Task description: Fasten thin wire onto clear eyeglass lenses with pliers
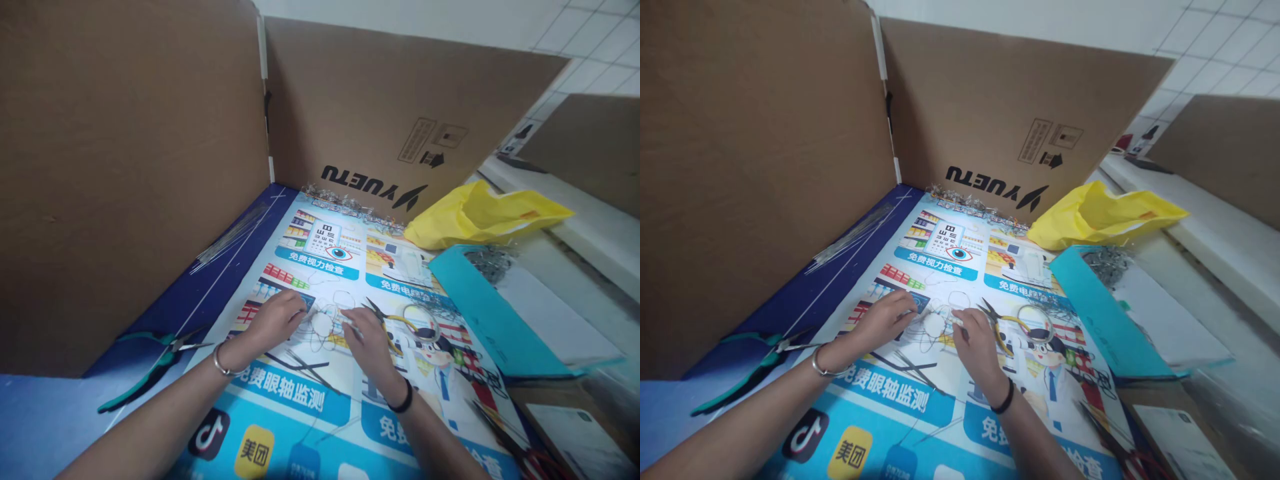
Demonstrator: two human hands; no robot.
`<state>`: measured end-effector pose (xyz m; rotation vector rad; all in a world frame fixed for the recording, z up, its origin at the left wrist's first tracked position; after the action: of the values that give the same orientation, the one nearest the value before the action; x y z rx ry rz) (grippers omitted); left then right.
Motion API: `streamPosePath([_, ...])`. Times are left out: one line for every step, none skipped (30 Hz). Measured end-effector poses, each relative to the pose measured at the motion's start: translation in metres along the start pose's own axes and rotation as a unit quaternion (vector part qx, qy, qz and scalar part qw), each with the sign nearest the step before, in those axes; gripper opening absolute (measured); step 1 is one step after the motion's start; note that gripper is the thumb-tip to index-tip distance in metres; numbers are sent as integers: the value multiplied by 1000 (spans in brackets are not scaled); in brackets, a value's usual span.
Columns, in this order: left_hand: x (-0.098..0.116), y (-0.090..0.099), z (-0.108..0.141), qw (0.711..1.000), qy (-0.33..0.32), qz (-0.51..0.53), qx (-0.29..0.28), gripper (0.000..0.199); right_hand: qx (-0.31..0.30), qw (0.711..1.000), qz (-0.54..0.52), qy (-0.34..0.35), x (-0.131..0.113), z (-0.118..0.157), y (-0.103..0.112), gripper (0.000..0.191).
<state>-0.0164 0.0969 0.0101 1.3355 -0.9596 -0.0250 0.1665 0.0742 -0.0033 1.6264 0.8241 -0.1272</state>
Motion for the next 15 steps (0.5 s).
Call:
streamPosePath([0,0,2,1000,-1,0,1,16,0,1000,-2,4,-1,2,0,24])
streamPosePath([-1,0,4,1000,-2,1,1,17,-1,1000,-5,9,-4,4,1,23])
streamPosePath([-1,-1,6,1000,-3,2,1,18,-3,1000,-6,18,-7,5,1,21])
streamPosePath([-2,-2,7,1000,-5,5,-1,19,-7,1000,-6,29,-11,7,1,20])
streamPosePath([-3,-3,8,1000,-6,7,-4,20,-13,999,-2,43,-16,8,1,20])
streamPosePath([-3,-3,9,1000,-7,10,-6,20,-22,998,4,58,-22,10,0,20])
streamPosePath([-4,-4,10,1000,-7,13,-5,20,-35,997,13,72,-28,12,-1,20])
streamPosePath([-5,-4,11,1000,-7,16,-4,20,-51,995,25,85,-34,14,-3,21])
streamPosePath([-6,-4,11,1000,-7,19,-1,20,-65,992,38,97,-40,16,-5,22])
streamPosePath([-6,-4,11,1000,-6,22,1,21,-77,990,55,103,-46,18,-7,24])
streamPosePath([-7,-4,11,1000,-4,24,2,21,-88,988,74,105,-51,19,-10,24])
streamPosePath([-8,-4,11,1000,-2,25,2,22,-99,985,93,108,-56,21,-12,25])
streamPosePath([-9,-5,11,1000,-1,27,1,24,-111,982,109,107,-60,22,-16,25])
streamPosePath([-9,-6,11,1000,1,29,0,25,-122,979,123,104,-63,23,-19,26])
streamPosePath([-10,-6,11,999,1,32,-1,26,-131,977,138,99,-65,23,-23,27])
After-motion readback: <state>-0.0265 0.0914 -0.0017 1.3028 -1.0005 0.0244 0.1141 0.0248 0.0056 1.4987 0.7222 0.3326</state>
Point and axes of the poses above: each hand's wrist, its own z-axis away from the middle knuckle, its own y-axis out of the back of the hand, x = y × z, the point moved 8 cm from there along -z, towards the middle knuckle, and after that the axes turned 15 degrees about -x, right-handed, at the moved point
